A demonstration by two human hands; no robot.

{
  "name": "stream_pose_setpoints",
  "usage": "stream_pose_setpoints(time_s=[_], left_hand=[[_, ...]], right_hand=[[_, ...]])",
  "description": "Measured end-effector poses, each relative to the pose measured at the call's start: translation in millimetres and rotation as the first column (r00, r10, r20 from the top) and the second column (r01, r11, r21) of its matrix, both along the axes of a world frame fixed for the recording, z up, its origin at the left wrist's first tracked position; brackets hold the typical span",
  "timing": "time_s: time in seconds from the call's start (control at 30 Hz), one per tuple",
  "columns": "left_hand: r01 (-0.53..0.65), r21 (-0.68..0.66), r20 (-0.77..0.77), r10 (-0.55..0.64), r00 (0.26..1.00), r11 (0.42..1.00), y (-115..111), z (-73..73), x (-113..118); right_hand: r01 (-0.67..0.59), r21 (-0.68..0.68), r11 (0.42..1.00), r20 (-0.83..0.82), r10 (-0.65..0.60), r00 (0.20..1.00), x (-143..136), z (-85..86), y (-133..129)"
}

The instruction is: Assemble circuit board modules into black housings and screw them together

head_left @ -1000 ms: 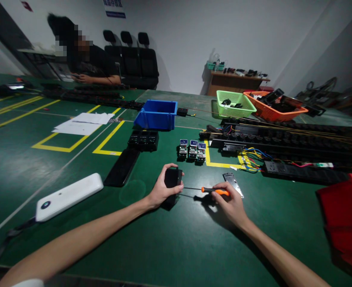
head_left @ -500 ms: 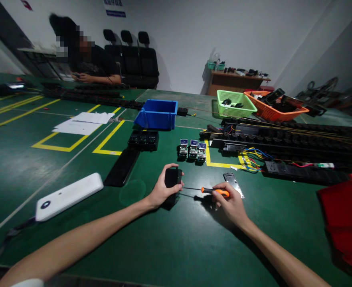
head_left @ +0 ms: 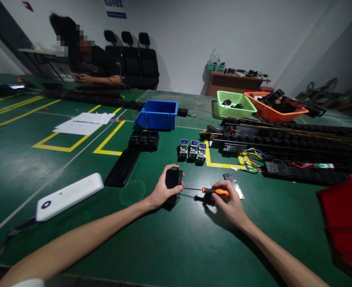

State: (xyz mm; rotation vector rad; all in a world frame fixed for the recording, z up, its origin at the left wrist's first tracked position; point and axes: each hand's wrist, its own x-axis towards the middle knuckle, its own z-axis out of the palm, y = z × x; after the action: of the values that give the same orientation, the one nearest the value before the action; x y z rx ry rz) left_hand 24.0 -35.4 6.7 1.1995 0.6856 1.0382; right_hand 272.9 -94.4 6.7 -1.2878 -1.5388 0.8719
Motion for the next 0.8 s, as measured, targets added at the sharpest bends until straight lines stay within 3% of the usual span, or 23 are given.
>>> stream_pose_setpoints(time_s=[0.8], left_hand=[[-0.007,-0.035,0.012,0.008,1.000,0.999,0.0,-0.4,0.1]], right_hand=[[0.021,-0.123,0.992,-0.088,-0.032,0.996,-1.9,2.5,-2.2]])
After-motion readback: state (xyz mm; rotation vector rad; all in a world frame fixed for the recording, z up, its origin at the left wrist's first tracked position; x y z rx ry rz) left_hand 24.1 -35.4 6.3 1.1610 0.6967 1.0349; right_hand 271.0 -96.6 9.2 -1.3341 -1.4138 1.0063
